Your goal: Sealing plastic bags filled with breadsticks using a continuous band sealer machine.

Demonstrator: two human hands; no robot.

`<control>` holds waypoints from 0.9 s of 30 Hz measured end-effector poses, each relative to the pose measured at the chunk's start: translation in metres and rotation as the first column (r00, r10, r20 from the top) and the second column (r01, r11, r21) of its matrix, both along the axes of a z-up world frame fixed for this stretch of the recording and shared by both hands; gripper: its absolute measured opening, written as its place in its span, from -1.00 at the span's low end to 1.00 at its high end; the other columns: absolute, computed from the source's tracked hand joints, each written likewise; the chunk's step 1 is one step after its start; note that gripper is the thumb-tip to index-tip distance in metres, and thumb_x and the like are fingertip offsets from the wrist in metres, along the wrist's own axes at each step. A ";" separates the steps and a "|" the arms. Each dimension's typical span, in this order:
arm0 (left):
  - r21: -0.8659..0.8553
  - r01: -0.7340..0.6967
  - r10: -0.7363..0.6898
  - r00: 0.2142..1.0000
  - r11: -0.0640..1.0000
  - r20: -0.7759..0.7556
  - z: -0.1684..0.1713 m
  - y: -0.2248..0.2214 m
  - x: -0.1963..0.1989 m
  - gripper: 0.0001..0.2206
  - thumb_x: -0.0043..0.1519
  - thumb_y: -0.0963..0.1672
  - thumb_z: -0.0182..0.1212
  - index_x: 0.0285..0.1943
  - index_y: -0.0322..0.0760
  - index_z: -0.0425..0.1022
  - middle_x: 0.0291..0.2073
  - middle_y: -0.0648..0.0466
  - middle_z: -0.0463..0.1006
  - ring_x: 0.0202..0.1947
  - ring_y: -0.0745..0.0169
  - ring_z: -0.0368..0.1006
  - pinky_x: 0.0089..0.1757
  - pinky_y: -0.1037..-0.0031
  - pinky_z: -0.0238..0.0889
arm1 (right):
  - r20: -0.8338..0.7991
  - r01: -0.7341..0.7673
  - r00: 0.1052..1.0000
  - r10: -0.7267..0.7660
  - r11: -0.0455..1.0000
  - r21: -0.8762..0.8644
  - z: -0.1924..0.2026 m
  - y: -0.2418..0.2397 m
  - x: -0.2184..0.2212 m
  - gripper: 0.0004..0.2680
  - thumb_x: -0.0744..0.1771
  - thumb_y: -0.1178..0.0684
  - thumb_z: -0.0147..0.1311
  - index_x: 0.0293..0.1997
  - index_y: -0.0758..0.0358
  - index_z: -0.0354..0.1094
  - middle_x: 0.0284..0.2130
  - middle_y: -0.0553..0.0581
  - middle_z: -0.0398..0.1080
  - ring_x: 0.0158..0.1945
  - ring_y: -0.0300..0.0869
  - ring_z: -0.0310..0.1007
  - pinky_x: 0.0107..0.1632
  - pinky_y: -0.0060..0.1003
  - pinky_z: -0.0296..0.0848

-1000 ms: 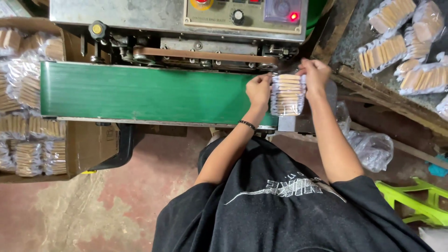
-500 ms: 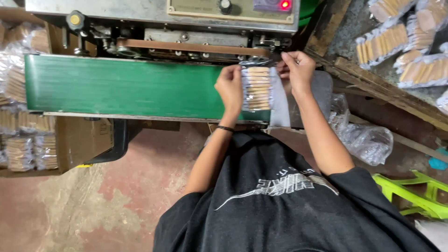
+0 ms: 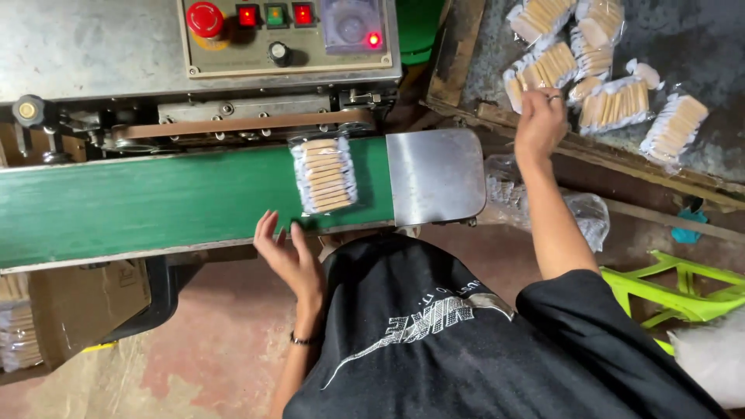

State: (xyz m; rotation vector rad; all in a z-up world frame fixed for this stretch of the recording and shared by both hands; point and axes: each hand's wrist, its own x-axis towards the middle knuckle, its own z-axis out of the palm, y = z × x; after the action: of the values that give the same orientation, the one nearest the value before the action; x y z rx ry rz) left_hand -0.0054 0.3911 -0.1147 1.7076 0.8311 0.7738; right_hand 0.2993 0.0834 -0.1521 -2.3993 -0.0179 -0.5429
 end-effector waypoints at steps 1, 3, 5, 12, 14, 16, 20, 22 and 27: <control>0.027 0.002 -0.002 1.000 1.000 -0.012 0.002 -0.002 -0.007 -0.73 0.32 -0.18 -0.03 0.18 -0.40 0.23 0.13 -0.09 0.21 0.13 0.10 0.22 0.06 0.37 0.18 | -0.071 0.067 0.997 -0.042 0.915 0.398 0.006 0.000 -0.001 -0.86 0.27 0.18 0.02 -0.53 0.10 0.43 -0.48 -0.09 0.34 -0.41 -0.29 0.31 -0.30 -0.36 0.29; 0.086 0.014 -0.016 1.000 0.996 0.015 0.015 -0.007 -0.007 -0.73 0.30 -0.20 -0.02 0.17 -0.39 0.23 0.15 -0.10 0.21 0.15 0.07 0.21 0.08 0.35 0.17 | -0.023 -0.049 0.998 0.064 0.909 0.415 0.028 -0.011 0.006 -0.86 0.30 0.28 -0.02 -0.47 0.21 0.40 -0.44 -0.01 0.34 -0.38 -0.25 0.31 -0.31 -0.42 0.35; 0.144 0.028 -0.033 0.999 0.989 0.038 0.030 -0.014 -0.002 -0.72 0.27 -0.23 -0.01 0.17 -0.39 0.23 0.16 -0.11 0.22 0.17 0.03 0.20 0.10 0.33 0.15 | 0.025 -0.161 0.986 0.167 0.891 0.425 0.054 -0.025 0.000 -0.85 0.32 0.37 -0.07 -0.41 0.32 0.38 -0.41 0.06 0.33 -0.35 -0.21 0.31 -0.32 -0.49 0.40; 0.222 0.739 -0.769 0.632 0.636 0.099 0.085 -0.043 0.077 -0.47 0.22 -0.08 0.15 0.34 -0.31 0.10 0.28 -0.08 0.24 0.33 -0.04 0.15 0.31 0.21 0.01 | -0.431 -0.593 0.677 0.596 0.789 0.160 0.178 0.028 -0.093 -0.91 0.35 0.31 0.02 -0.20 0.32 0.46 -0.35 0.13 0.47 -0.39 -0.25 0.41 -0.33 -0.43 0.41; 0.218 0.850 -0.876 0.477 0.479 0.066 0.075 -0.054 0.094 -0.32 0.17 0.06 0.23 0.38 -0.26 0.03 0.34 -0.07 0.18 0.40 -0.07 0.07 0.34 0.16 -0.07 | -0.482 -0.688 0.551 0.682 0.698 0.201 0.167 0.046 -0.110 -0.93 0.32 0.29 0.07 -0.25 0.32 0.48 -0.42 0.13 0.48 -0.43 -0.25 0.45 -0.30 -0.44 0.42; 0.074 0.828 -0.790 0.497 0.555 0.359 0.067 -0.065 0.101 -0.92 0.21 -0.18 0.15 -0.20 -0.32 0.49 -0.31 -0.09 0.55 -0.22 -0.18 0.50 -0.13 0.17 0.32 | -0.364 -0.685 0.522 0.772 0.633 0.360 0.130 0.052 -0.117 -0.94 0.26 0.32 0.13 -0.32 0.33 0.48 -0.48 0.21 0.43 -0.40 -0.12 0.46 -0.34 -0.25 0.40; -0.118 0.698 -0.619 0.690 0.706 0.376 0.028 -0.071 0.103 -0.95 0.17 -0.13 0.25 -0.28 -0.15 0.59 -0.39 0.12 0.63 -0.27 0.18 0.57 -0.19 0.48 0.36 | -0.370 -0.534 0.537 0.758 0.645 0.546 0.088 0.059 -0.136 -0.91 0.25 0.24 0.22 -0.25 0.33 0.47 -0.40 0.08 0.42 -0.32 -0.36 0.33 -0.27 -0.45 0.38; -0.179 0.681 -0.577 0.709 0.710 0.404 0.017 -0.074 0.103 -0.96 0.16 -0.13 0.27 -0.29 -0.08 0.62 -0.43 0.16 0.62 -0.34 0.33 0.55 -0.20 0.52 0.34 | -0.449 -0.494 0.521 0.726 0.686 0.535 0.077 0.061 -0.141 -0.85 0.22 0.18 0.28 -0.25 0.34 0.41 -0.43 0.02 0.34 -0.30 -0.36 0.26 -0.27 -0.42 0.39; -0.372 0.618 -0.464 0.777 0.693 0.426 0.019 -0.074 0.105 -0.93 0.19 -0.12 0.24 -0.30 -0.14 0.61 -0.45 0.15 0.60 -0.34 0.50 0.42 -0.18 0.55 0.32 | -0.314 -0.456 0.604 0.732 0.641 0.617 0.097 0.072 -0.141 -0.79 0.27 0.08 0.16 -0.10 0.32 0.30 -0.24 0.12 0.35 -0.14 -0.27 0.33 -0.21 -0.45 0.43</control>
State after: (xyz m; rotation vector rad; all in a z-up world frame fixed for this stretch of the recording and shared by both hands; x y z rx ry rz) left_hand 0.0999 0.3169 -0.0956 1.2191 0.2273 0.3373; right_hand 0.1587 0.1556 -0.0554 -1.7843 -0.4148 0.4488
